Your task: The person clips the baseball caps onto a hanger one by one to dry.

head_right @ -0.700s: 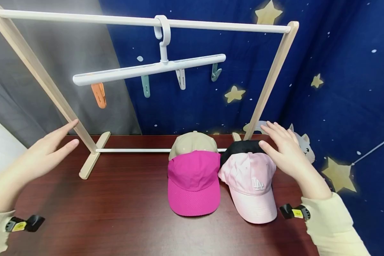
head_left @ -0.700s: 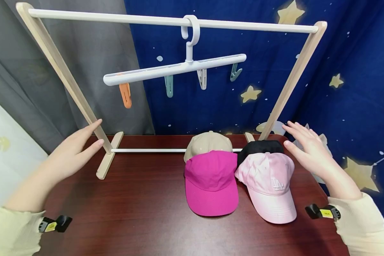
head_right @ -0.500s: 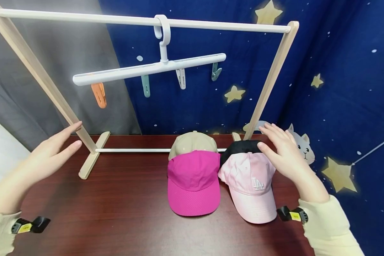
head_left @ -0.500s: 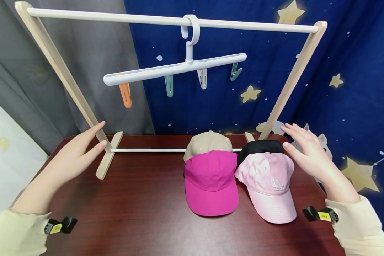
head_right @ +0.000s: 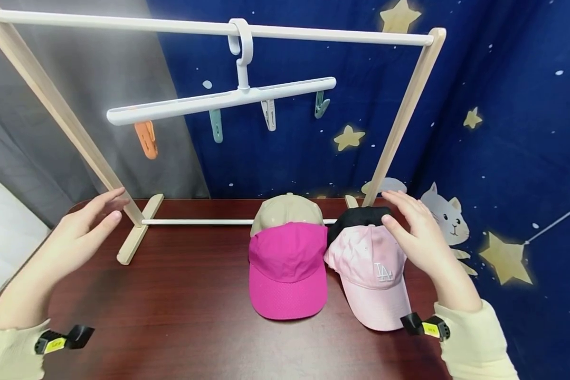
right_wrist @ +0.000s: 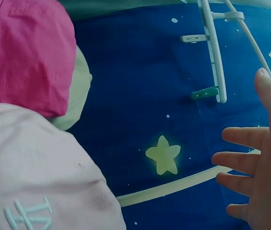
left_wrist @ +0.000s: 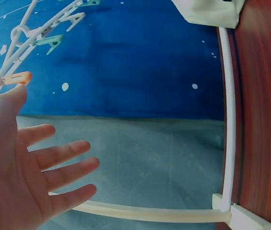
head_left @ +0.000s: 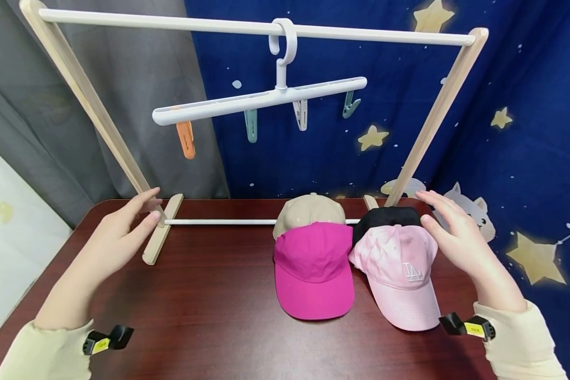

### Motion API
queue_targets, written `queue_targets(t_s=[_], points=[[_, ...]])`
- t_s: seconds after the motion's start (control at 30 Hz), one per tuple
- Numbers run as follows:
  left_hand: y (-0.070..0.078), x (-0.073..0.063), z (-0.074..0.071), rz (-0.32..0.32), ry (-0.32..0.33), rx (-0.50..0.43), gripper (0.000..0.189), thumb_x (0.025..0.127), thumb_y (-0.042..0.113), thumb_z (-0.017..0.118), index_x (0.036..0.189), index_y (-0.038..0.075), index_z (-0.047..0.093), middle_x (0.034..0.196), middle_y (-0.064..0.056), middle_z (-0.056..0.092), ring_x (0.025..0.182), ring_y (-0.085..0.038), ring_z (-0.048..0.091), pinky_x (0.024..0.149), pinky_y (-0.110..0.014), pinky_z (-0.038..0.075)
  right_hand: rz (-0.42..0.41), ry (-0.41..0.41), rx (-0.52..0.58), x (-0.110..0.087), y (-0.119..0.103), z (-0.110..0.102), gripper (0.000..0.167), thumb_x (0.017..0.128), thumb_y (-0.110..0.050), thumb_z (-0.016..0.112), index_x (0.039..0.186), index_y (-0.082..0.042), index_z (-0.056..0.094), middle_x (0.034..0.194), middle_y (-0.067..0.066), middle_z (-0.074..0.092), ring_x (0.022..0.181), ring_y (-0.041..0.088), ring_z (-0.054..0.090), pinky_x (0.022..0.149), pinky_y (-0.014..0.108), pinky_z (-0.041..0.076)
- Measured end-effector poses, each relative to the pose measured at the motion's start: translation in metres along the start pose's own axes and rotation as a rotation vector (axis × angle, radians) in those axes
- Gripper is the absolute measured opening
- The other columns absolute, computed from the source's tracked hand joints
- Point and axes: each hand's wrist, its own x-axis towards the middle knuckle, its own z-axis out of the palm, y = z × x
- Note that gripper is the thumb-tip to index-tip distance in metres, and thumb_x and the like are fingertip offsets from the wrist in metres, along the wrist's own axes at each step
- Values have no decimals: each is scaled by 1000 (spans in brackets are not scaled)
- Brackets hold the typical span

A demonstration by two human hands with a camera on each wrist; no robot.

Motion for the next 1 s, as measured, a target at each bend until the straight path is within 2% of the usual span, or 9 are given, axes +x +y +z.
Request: queue_targets(t_s=[0.13, 0.23, 0.33, 0.43, 0.6, 0.7, 0.8, 0.9, 1.0], points=[[1, -1, 4, 26, 18, -23, 50, 101, 22, 50, 148, 18, 36, 128, -14, 57, 106, -7, 54, 81, -13, 34, -12, 16, 26, -2, -2, 3, 46, 99, -19, 53, 144, -12, 44, 146, 22, 36, 135, 42, 28, 104, 66, 17], [4, 0, 9, 38, 19, -53, 49, 101, 22, 50, 148, 17, 37, 128, -13, 57, 103, 5, 51, 81, -9, 33, -16, 37, 36, -3, -5, 6, 46, 99, -17, 54, 143, -12, 44, 144, 20, 40, 134, 40, 32, 109, 51, 22], [8, 1, 13, 36, 19, -74, 48, 101, 22, 49, 147, 18, 37, 127, -13, 58, 102, 2, 52, 80, -9, 34, -7, 65, 39, -5, -8, 8, 46, 98, -15, 55, 143, -14, 46, 143, 16, 43, 133, 34, 35, 108, 27, 25], [13, 3, 17, 32, 12, -79, 47, 102, 23, 48, 147, 18, 38, 125, -11, 59, 99, -2, 54, 80, -11, 35, 3, 93, 37, -7, -11, 11, 45, 98, -15, 55, 142, -15, 47, 141, 15, 46, 131, 29, 38, 101, 15, 24], [22, 5, 22, -1, -29, -110, 46, 102, 28, 46, 147, 17, 38, 124, -10, 60, 103, -14, 57, 79, -11, 37, 23, 119, 54, -10, -16, 17, 42, 99, -16, 54, 140, -11, 49, 132, 18, 53, 115, 3, 49, 90, 8, 32], [28, 6, 25, -32, -44, -132, 48, 103, 31, 45, 147, 16, 37, 124, -12, 60, 109, -25, 57, 81, -10, 39, 56, 121, 70, -10, -19, 20, 41, 99, -18, 53, 139, -11, 49, 124, 19, 59, 102, -11, 49, 83, 6, 34], [34, 8, 30, -45, -44, -149, 49, 103, 33, 44, 148, 15, 36, 123, -12, 61, 114, -29, 54, 89, -26, 44, 92, 108, 102, -11, -21, 24, 40, 100, -17, 51, 140, -11, 49, 121, 19, 61, 99, -12, 51, 81, 5, 36], [38, 9, 35, -36, -38, -166, 49, 103, 33, 44, 147, 15, 37, 122, -12, 61, 124, -29, 46, 94, -44, 39, 120, 100, 128, -11, -23, 29, 39, 101, -17, 50, 139, -10, 50, 123, 18, 60, 97, -12, 53, 81, 6, 37], [41, 10, 41, -16, -23, -188, 47, 103, 31, 44, 146, 14, 39, 122, -9, 61, 123, -25, 46, 96, -36, 37, 121, 106, 159, -11, -26, 33, 37, 101, -17, 50, 137, -8, 51, 128, 16, 58, 97, -11, 54, 81, 6, 39]])
